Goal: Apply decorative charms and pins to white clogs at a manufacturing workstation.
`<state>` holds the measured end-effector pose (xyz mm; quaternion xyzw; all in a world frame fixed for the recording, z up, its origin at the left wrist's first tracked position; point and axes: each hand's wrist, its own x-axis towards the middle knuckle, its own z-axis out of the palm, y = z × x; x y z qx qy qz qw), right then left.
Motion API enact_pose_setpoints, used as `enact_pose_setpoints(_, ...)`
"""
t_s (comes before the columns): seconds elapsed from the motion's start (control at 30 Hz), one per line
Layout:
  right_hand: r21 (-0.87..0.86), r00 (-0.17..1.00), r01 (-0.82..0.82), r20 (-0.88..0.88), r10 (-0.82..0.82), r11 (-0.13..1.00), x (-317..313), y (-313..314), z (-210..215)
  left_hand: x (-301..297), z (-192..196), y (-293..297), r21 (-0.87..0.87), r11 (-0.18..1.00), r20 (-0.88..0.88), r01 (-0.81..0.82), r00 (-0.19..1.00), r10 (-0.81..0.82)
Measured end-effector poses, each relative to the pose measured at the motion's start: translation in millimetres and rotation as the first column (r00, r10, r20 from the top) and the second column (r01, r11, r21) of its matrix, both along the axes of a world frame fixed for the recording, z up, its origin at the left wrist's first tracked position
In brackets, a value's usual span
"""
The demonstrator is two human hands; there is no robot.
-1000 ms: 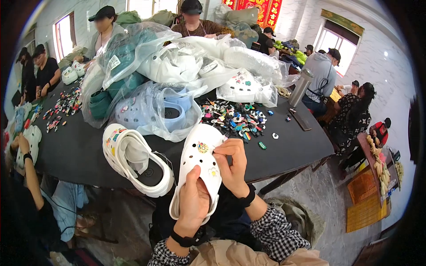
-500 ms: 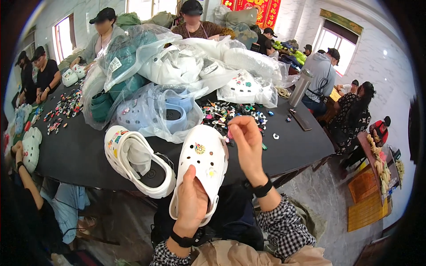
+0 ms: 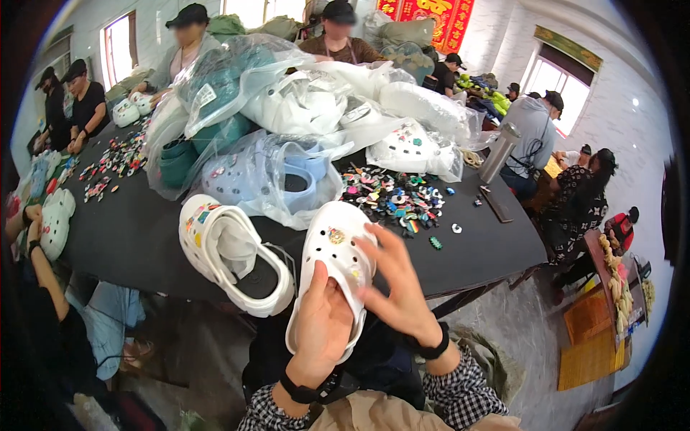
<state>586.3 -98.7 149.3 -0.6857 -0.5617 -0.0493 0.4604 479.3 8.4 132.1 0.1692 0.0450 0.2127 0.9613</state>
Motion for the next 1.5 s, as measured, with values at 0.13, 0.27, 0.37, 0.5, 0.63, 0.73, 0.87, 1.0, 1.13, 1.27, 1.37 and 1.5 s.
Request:
enact_pose_setpoints(0.13, -0.176, 0.997, 0.032, 0.070, -0.020, 0.984, -17, 1, -13, -10, 4, -1, 0.099, 0.991, -0.042, 0.087, 0.996, -0.084)
enact_pose_setpoints(0.27, -0.124, 0.997, -0.013, -0.071, 0.004, 0.992, 4, 5, -25, -51, 30, -8, 0.344, 0.939, -0.011, 0.019, 1.000, -0.017)
enact_pose_setpoints(0.37, -0.104, 0.988, 0.022, -0.152, -0.038, 0.994, -1, 8, -13, -79, 51, -4, 0.647, 0.738, 0.154, -0.193, 0.981, 0.121)
enact_pose_setpoints(0.5, -0.129, 0.992, 0.050, -0.111, -0.065, 0.990, -6, 7, -13, -73, 41, 35, 0.921, -0.353, 0.356, -0.164, 0.721, 0.594)
enact_pose_setpoints(0.63, -0.144, 0.990, 0.057, -0.122, -0.075, 0.988, -11, 11, -4, -63, 4, 60, 0.760, -0.610, 0.441, 0.225, 0.510, 0.738)
enact_pose_setpoints(0.73, -0.094, 0.987, 0.081, -0.134, -0.094, 0.992, -11, 13, -4, -75, -13, 72, 0.728, -0.657, 0.464, 0.193, 0.566, 0.681)
enact_pose_setpoints(0.87, -0.014, 0.992, 0.108, -0.061, -0.108, 0.994, -10, 15, -3, -100, -14, 84, 0.590, -0.790, 0.522, 0.166, 0.668, 0.530)
enact_pose_setpoints(1.0, -0.003, 0.994, 0.096, -0.056, -0.096, 0.995, -10, 15, 0, -134, -3, 110, 0.577, -0.798, 0.507, 0.173, 0.691, 0.516)
enact_pose_setpoints(1.13, 0.032, 0.993, 0.103, -0.062, -0.101, 0.994, -5, 16, 13, -161, 8, 114, 0.579, -0.762, 0.492, 0.291, 0.620, 0.611)
enact_pose_setpoints(1.27, 0.060, 0.986, 0.163, 0.035, -0.166, 0.985, 1, 27, 20, -166, 16, 95, 0.724, -0.565, 0.290, 0.395, 0.569, 0.769)
enact_pose_setpoints(1.37, -0.024, 0.979, 0.200, 0.054, -0.198, 0.980, 2, 42, 6, -154, 32, 88, 0.725, -0.581, 0.368, 0.371, 0.504, 0.781)
enact_pose_setpoints(1.5, -0.079, 0.983, 0.178, -0.026, -0.180, 0.981, 8, 35, 3, -112, 50, 106, 0.722, -0.674, 0.547, 0.158, 0.465, 0.696)
